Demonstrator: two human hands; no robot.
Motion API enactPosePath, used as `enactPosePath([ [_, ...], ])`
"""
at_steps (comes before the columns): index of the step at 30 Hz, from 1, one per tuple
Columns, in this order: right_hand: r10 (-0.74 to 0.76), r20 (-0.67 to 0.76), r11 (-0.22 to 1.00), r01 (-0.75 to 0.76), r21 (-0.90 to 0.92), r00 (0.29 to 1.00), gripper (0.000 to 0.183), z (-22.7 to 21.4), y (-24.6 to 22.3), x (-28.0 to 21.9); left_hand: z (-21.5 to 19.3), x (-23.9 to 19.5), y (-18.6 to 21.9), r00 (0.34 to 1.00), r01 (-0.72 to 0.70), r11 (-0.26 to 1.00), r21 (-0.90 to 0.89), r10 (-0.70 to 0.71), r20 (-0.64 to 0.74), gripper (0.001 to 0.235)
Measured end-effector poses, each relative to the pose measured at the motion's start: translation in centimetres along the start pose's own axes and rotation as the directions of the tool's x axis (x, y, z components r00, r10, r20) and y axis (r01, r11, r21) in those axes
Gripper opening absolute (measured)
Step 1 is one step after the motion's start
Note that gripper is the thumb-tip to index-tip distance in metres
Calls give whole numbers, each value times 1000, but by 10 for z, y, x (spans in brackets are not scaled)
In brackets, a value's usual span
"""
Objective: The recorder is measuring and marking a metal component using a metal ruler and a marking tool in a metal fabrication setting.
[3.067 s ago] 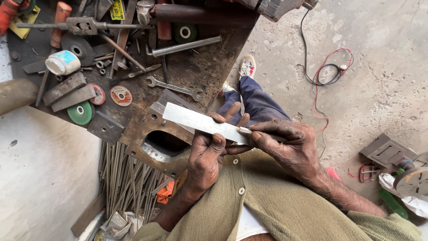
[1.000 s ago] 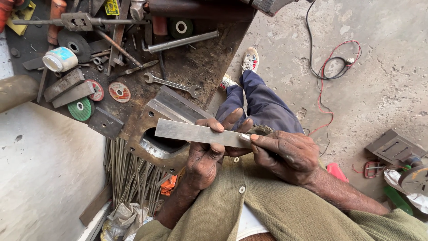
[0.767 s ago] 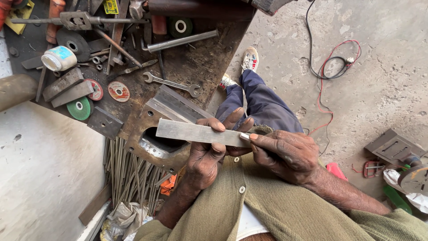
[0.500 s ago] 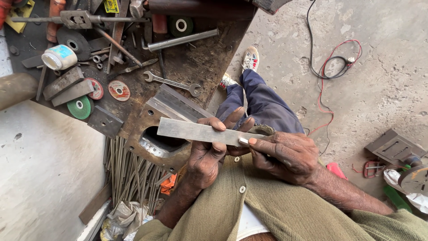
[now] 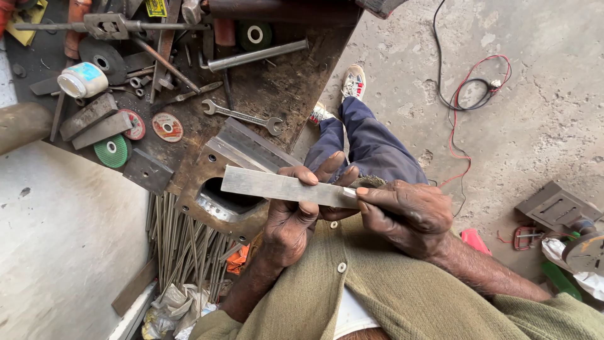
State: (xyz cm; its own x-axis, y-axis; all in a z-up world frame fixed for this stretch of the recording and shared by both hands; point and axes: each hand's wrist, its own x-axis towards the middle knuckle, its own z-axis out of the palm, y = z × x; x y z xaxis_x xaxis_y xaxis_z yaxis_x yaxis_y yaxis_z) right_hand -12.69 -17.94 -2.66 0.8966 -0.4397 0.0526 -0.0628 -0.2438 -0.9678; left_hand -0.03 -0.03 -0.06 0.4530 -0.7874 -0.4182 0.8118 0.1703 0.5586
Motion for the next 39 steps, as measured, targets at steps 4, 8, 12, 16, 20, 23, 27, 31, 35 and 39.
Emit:
enactPosePath([
  [4, 1, 23, 1000, -1, 4, 1000, 20, -1, -4, 4, -2, 0, -3, 1000, 9, 1000, 5, -9, 1, 27],
  [8, -11, 49, 1000, 12, -12, 999, 20, -2, -6, 5, -1, -2, -4, 1000, 11, 1000, 13, -11, -3, 28],
  [12, -27, 67, 999, 30, -45, 997, 21, -2, -6, 5, -2, -2, -6, 1000, 9, 1000, 20, -9, -9, 29],
  [16, -51, 70, 996, 56, -68, 996, 22, -1, -5, 5, -4, -2, -7, 1000, 6, 1000, 23, -6, -1, 30],
  [20, -88, 93, 994, 93, -55, 992, 24, 0, -5, 5, -4, -3, -6, 1000, 12, 1000, 6, -12, -7, 29],
  [23, -99, 108, 994, 104, -41, 989, 25, 1, -7, 8, -5, -3, -4, 1000, 15, 1000, 13, -15, -15, 28],
  [27, -94, 100, 996, 93, 16, 991, 22, -1, -3, 6, -8, -5, -4, 1000, 7, 1000, 30, -6, -13, 27],
  [31, -80, 39, 991, 75, 115, 996, 18, 2, 5, -1, -8, -3, -2, 1000, 5, 1000, 10, -5, -12, 27],
  [35, 67, -86, 978, -49, 201, 994, 14, 3, 7, -9, -13, -5, -6, 1000, 2, 1000, -24, -3, -27, 27],
  [39, 272, -148, 956, -249, 154, 951, 13, 3, 7, -5, -24, -9, -16, 999, -31, 997, -66, 28, -41, 26],
])
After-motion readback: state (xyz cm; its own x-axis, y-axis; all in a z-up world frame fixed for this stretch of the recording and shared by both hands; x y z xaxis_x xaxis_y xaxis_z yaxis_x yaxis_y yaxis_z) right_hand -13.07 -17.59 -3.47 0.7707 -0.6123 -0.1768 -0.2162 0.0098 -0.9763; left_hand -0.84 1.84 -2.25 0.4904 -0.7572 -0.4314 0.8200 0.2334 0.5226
